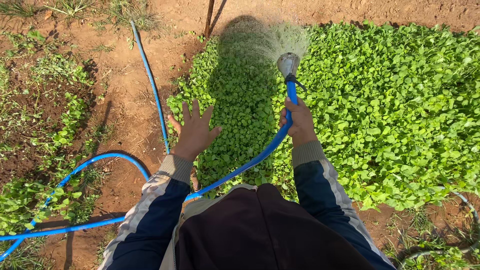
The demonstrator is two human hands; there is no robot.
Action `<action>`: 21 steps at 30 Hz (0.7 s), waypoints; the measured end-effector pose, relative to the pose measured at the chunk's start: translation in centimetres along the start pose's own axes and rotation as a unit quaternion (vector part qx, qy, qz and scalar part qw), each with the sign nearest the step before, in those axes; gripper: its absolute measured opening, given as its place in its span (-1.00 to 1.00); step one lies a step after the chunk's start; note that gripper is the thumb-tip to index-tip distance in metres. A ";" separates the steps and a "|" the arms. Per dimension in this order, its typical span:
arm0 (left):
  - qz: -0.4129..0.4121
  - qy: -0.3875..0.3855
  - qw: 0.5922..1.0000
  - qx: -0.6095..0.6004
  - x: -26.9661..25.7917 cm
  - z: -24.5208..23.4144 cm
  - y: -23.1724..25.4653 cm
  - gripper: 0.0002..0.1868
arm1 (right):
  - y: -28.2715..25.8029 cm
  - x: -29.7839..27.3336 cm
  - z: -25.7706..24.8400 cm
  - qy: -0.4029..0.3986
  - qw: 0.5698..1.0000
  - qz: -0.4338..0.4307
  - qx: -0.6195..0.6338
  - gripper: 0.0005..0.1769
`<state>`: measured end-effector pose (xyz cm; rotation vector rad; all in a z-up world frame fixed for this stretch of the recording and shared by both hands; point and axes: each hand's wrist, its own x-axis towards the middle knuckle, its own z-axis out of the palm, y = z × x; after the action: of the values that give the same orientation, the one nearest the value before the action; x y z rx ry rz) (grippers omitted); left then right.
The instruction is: The person waters green plants in a garden bed using a hose with a spray nozzle, moving the water stream across the vegetation.
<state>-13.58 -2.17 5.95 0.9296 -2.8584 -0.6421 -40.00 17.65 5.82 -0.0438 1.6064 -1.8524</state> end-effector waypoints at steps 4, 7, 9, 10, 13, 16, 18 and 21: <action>0.000 -0.012 1.000 0.007 0.1 -0.4 0.6 -0.16 | -0.3 0.3 -1.3 0.031 0.999 0.005 0.027 -0.79; 0.005 -0.019 1.000 0.008 0.2 -0.6 1.1 -0.17 | -0.1 0.1 -2.0 0.043 0.998 -0.016 0.031 -0.79; 0.012 -0.021 1.000 0.014 0.3 -0.5 1.4 -0.18 | -0.1 -0.1 -2.3 0.052 0.998 -0.026 0.038 -0.80; 0.015 -0.021 0.999 0.020 0.4 -0.5 1.5 -0.18 | -0.2 -0.2 -2.4 0.051 0.997 -0.030 0.041 -0.81; 0.019 -0.027 0.999 0.021 0.5 -0.2 1.7 -0.16 | -0.3 -0.6 -2.5 0.046 0.997 -0.036 0.045 -0.81; 0.022 -0.034 0.999 0.023 0.8 0.2 2.0 -0.15 | -0.3 -1.0 -2.3 0.032 0.998 -0.028 0.046 -0.81; 0.025 -0.038 0.999 0.026 1.0 0.5 2.0 -0.15 | -0.3 -1.3 -2.2 0.011 0.999 -0.011 0.047 -0.81; 0.033 -0.041 0.998 0.025 1.2 0.8 2.1 -0.16 | -0.3 -1.7 -2.0 -0.029 0.999 0.000 0.030 -0.80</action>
<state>-15.89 -1.07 5.97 0.8287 -2.9762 -0.6201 -39.68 20.27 6.28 -0.0700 1.5119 -1.8805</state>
